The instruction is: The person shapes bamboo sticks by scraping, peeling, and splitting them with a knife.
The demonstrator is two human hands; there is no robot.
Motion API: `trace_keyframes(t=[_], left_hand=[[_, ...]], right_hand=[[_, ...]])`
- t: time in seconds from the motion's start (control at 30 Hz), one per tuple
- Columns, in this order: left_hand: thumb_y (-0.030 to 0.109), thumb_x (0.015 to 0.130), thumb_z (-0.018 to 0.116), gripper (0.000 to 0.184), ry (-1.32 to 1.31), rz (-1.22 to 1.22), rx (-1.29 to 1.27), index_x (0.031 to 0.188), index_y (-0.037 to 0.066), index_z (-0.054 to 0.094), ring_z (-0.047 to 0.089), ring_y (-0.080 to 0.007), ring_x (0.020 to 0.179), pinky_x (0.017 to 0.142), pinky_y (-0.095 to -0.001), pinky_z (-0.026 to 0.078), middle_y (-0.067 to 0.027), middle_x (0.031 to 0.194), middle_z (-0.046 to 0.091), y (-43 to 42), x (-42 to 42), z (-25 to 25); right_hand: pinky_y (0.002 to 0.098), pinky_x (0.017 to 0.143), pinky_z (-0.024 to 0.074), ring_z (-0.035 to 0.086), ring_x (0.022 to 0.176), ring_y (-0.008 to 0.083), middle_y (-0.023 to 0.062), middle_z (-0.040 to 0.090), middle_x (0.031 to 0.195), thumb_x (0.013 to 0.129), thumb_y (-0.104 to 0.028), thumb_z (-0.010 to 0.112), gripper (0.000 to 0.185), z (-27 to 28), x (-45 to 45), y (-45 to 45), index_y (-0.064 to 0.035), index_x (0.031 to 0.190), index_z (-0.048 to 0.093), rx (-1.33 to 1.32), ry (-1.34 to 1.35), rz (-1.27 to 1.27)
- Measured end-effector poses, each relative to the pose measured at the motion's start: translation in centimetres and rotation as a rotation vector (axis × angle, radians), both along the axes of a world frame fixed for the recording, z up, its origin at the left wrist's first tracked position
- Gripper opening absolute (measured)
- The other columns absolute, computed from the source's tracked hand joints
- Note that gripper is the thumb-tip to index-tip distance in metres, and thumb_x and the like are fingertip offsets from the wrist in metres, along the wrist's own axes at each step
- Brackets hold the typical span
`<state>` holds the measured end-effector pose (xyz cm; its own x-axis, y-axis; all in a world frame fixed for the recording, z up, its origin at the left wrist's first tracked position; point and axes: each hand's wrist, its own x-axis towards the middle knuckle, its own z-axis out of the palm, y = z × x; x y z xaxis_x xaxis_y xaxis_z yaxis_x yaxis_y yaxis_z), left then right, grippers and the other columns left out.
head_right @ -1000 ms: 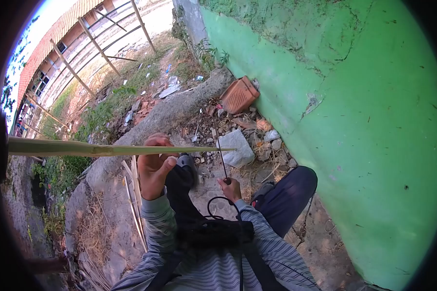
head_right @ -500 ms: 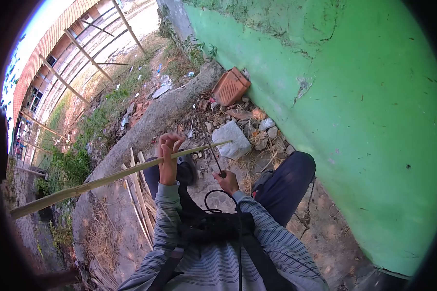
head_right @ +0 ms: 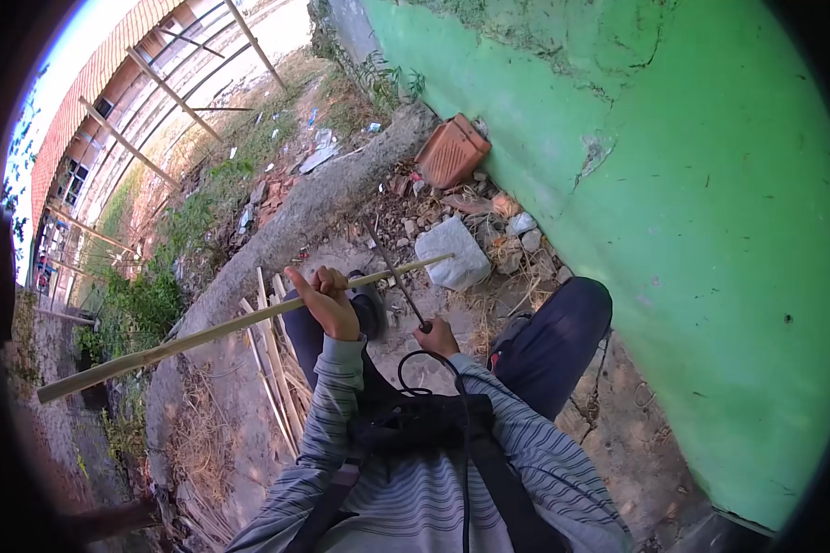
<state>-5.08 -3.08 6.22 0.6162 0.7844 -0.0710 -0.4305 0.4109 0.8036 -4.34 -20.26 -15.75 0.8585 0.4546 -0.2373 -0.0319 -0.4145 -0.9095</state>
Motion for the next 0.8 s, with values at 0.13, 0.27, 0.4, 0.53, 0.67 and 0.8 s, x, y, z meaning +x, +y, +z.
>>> trace_keyframes(t=[0.13,0.27,0.4,0.53,0.67,0.8], left_hand=[[0.065,0.102,0.031,0.068,-0.058,0.003,-0.009,0.061,0.012,0.02,0.02,-0.0131,0.058,0.057,-0.0311,0.019,0.0009,0.061,0.02,1.5,-0.3,-0.8],[0.065,0.102,0.031,0.068,-0.034,0.02,-0.002,0.06,0.012,0.02,0.019,-0.0132,0.059,0.057,-0.0314,0.018,0.0009,0.061,0.019,0.6,-0.4,-1.1],[0.065,0.102,0.03,0.069,-0.027,0.014,0.01,0.061,0.012,0.019,0.018,-0.0131,0.058,0.056,-0.0317,0.017,0.0012,0.06,0.017,0.0,-0.7,-0.9],[0.065,0.103,0.029,0.069,-0.034,-0.029,0.045,0.061,0.012,0.018,0.017,-0.0127,0.058,0.056,-0.0323,0.015,0.0015,0.06,0.016,-0.5,-0.4,-1.1],[0.065,0.103,0.028,0.069,-0.025,-0.043,0.085,0.06,0.013,0.016,0.016,-0.0126,0.057,0.055,-0.0326,0.013,0.0019,0.06,0.015,-0.6,-0.7,-1.4],[0.062,0.104,0.028,0.068,-0.021,-0.021,0.031,0.059,0.012,0.016,0.016,-0.0142,0.058,0.057,-0.0336,0.015,0.0007,0.059,0.014,-0.6,-1.6,-1.9]], right_hand=[[0.0369,0.064,0.0505,0.067,0.066,0.0245,0.0168,0.066,0.067,0.079,-0.024,0.07,0.027,1.1,-0.1,0.6,0.0032,0.079,0.067,-0.011,-0.048,0.001],[0.039,0.064,0.0509,0.067,0.065,0.0307,0.02,0.066,0.068,0.078,-0.023,0.069,0.027,0.9,0.3,0.5,0.0039,0.077,0.067,-0.133,-0.099,-0.009],[0.0382,0.062,0.0494,0.065,0.062,0.0288,0.0184,0.065,0.066,0.078,-0.022,0.07,0.025,-1.6,1.3,-0.1,0.0031,0.077,0.067,-0.153,0.011,-0.117],[0.0376,0.056,0.0454,0.058,0.056,0.0182,0.0103,0.061,0.06,0.078,-0.021,0.071,0.023,-0.6,0.9,0.5,0.0005,0.074,0.065,0.045,-0.127,0.004],[0.0372,0.056,0.0449,0.056,0.052,0.0177,0.0091,0.06,0.059,0.079,-0.022,0.069,0.025,-3.9,1.0,0.3,0.0013,0.073,0.063,0.047,-0.026,-0.035],[0.0364,0.06,0.0476,0.062,0.059,0.0195,0.0113,0.064,0.064,0.078,-0.021,0.068,0.023,-3.9,1.4,-0.4,0.0011,0.073,0.064,-0.101,0.034,-0.126]])
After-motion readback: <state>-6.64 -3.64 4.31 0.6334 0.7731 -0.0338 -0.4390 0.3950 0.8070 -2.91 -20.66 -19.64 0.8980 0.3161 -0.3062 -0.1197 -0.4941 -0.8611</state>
